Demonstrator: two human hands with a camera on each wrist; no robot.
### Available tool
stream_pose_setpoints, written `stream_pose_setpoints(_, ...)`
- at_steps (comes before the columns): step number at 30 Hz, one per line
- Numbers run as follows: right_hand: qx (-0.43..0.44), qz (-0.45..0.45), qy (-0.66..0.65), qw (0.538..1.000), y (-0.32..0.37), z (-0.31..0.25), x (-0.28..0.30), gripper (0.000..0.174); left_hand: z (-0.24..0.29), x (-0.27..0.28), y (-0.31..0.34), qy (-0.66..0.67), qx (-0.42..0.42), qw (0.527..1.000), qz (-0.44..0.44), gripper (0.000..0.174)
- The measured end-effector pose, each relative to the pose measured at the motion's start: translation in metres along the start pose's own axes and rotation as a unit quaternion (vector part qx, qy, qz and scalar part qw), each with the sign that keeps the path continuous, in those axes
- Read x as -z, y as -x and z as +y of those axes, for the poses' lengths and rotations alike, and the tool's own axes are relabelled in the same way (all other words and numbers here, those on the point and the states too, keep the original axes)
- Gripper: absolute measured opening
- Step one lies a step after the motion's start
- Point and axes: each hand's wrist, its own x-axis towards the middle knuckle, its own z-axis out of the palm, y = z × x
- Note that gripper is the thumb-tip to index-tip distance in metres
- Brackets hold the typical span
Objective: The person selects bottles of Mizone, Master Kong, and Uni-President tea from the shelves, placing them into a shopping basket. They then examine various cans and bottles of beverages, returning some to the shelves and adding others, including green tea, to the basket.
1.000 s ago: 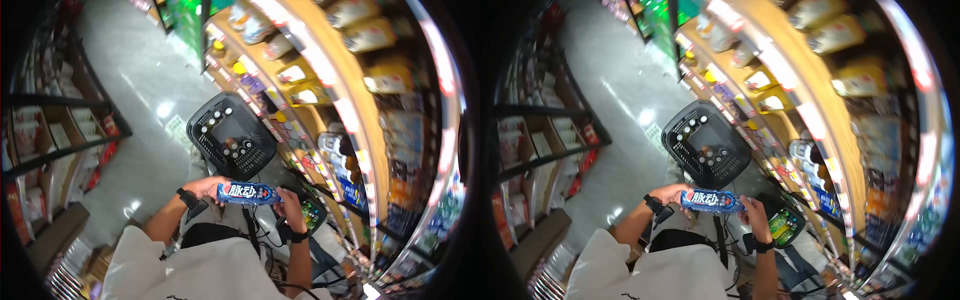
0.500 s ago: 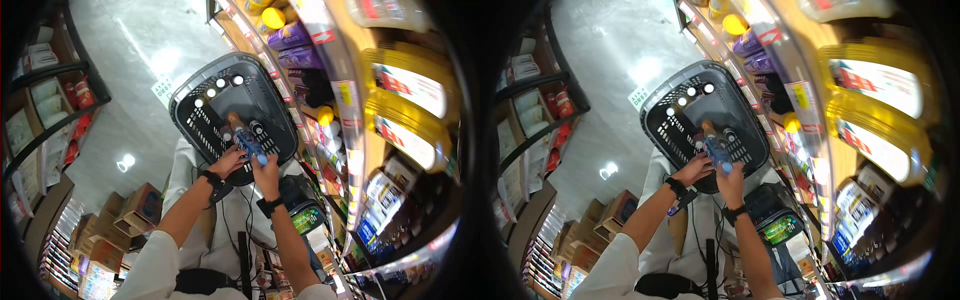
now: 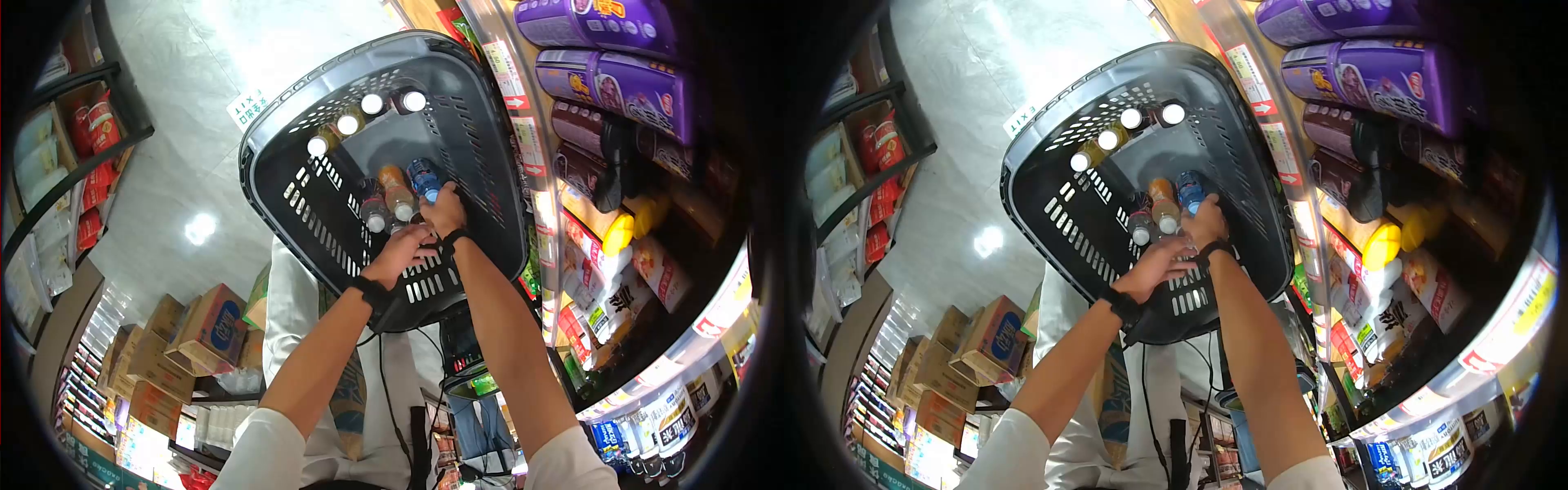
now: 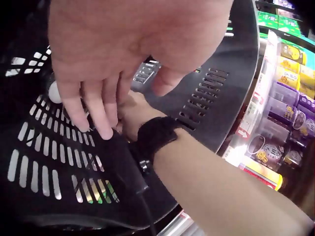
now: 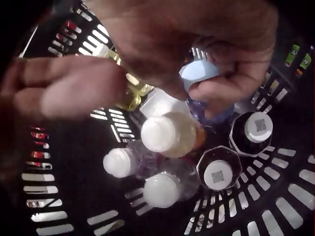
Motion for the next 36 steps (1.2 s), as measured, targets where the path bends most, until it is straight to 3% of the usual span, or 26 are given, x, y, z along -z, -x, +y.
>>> stream_pose_setpoints(6,-0.025,-0.019,0.015,0.999,-0.017,0.003,-0.028,0.06,0.003,0.021,0.02,-0.032,0.017,0.999,0.004,0.049)
stream_pose_setpoints(13,-0.024,-0.005,0.018,1.0,-0.01,0.009,-0.019,0.062,0.007,0.027,0.024,-0.058,0.019,0.998,0.03,0.044)
stream_pose_setpoints(19,-0.021,0.012,0.009,1.0,0.058,0.025,0.013,0.052,0.012,0.012,0.075,-0.075,0.002,0.997,0.019,0.041)
stream_pose_setpoints(23,0.037,0.032,-0.134,0.99,0.154,0.056,0.034,0.038,0.024,-0.003,0.137,-0.102,-0.01,0.995,0.003,0.041)
stream_pose_setpoints(25,0.012,0.032,-0.249,0.968,0.221,0.072,0.047,0.035,0.033,-0.019,0.181,-0.129,-0.025,0.991,-0.018,0.041)
stream_pose_setpoints(31,-0.021,0.12,-0.34,0.932,0.445,0.099,0.111,0.038,0.065,-0.111,0.288,-0.138,-0.047,0.983,-0.108,0.047)
stream_pose_setpoints(35,-0.078,0.161,-0.475,0.862,0.557,0.121,0.137,0.035,0.078,-0.184,0.36,-0.196,-0.074,0.953,-0.219,0.052)
stream_pose_setpoints(36,-0.069,0.205,-0.513,0.831,0.573,0.135,0.135,0.033,0.078,-0.198,0.375,-0.214,-0.079,0.943,-0.241,0.053)
